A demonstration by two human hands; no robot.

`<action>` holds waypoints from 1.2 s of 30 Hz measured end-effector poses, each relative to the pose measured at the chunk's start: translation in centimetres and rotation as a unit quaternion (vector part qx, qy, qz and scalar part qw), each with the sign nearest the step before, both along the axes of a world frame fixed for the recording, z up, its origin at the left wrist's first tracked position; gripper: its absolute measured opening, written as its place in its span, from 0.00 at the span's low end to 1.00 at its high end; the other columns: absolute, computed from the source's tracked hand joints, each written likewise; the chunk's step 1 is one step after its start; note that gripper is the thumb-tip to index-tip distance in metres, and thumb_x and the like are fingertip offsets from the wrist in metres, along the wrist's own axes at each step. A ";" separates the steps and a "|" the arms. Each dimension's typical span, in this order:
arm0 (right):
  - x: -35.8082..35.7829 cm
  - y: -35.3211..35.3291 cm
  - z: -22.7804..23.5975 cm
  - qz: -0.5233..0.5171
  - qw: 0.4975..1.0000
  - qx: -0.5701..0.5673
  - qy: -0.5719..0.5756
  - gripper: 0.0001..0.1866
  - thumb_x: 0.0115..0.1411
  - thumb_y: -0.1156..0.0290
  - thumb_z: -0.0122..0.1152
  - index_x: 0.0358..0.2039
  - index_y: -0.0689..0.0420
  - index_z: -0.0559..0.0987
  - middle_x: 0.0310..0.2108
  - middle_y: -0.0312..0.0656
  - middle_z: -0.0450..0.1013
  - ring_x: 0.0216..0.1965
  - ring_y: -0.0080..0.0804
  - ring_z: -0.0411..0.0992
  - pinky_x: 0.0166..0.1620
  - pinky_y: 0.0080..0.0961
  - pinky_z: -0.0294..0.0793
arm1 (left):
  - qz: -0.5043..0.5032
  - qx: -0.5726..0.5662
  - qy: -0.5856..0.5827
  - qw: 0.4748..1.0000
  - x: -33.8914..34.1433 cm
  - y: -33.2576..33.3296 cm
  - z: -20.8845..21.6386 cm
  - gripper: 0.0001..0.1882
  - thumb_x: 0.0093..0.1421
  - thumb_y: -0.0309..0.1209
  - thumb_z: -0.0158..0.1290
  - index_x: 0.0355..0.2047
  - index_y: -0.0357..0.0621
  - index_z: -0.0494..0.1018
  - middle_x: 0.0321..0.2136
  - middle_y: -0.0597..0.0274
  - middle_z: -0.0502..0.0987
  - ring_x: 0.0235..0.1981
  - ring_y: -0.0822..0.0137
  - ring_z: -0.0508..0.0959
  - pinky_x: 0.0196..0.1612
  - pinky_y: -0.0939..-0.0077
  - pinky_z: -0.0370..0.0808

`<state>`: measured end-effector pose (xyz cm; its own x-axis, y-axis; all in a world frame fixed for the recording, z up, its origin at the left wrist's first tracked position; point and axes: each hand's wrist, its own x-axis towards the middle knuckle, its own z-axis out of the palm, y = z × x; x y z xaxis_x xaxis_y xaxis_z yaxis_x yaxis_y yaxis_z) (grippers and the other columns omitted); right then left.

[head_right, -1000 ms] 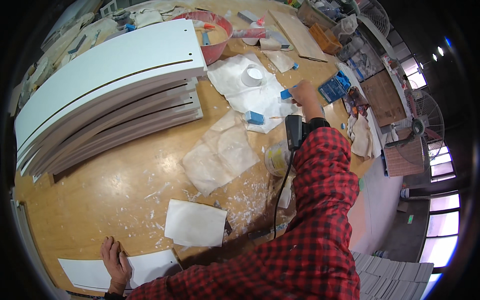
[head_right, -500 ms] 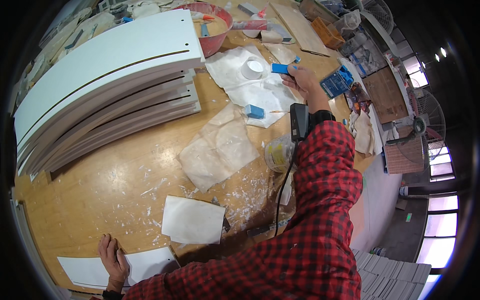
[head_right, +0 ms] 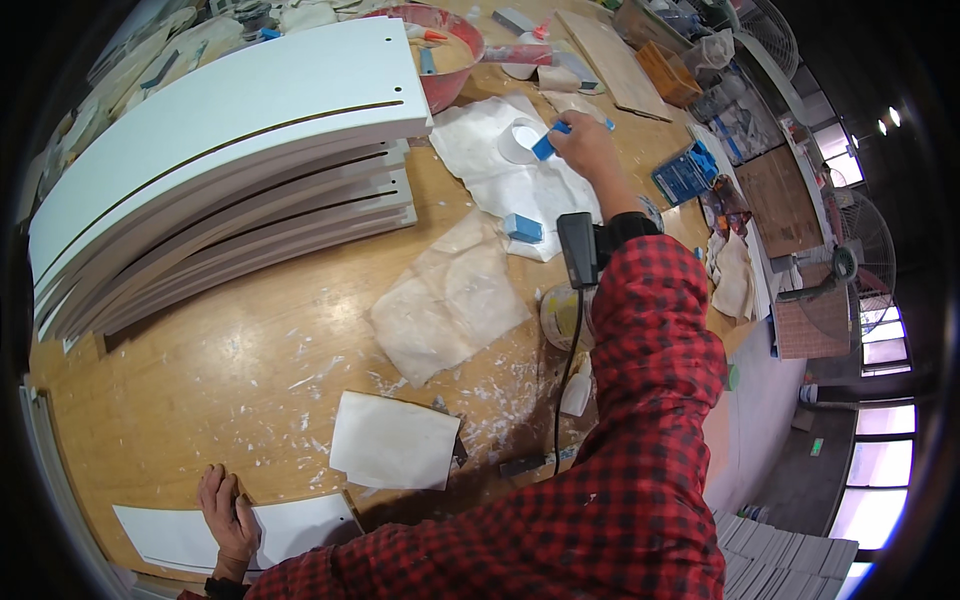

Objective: The recorder scrapes residue off a white wood panel with a utility knife and wipes it clean with a rag.

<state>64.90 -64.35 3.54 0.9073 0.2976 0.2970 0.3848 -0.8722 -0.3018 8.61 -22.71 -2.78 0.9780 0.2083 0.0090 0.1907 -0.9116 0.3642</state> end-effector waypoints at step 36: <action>-4.8 -1.2 1.8 -0.053 0.933 -0.104 0.342 0.10 0.45 0.73 0.59 0.29 0.65 0.79 0.18 0.42 0.75 0.18 0.25 0.74 0.22 0.20 0.74 | 0.002 0.005 0.002 1.000 -0.3 -0.2 0.1 0.16 0.56 0.31 0.43 0.43 0.36 0.68 0.50 0.45 0.66 0.53 0.44 0.63 0.57 0.50 0.55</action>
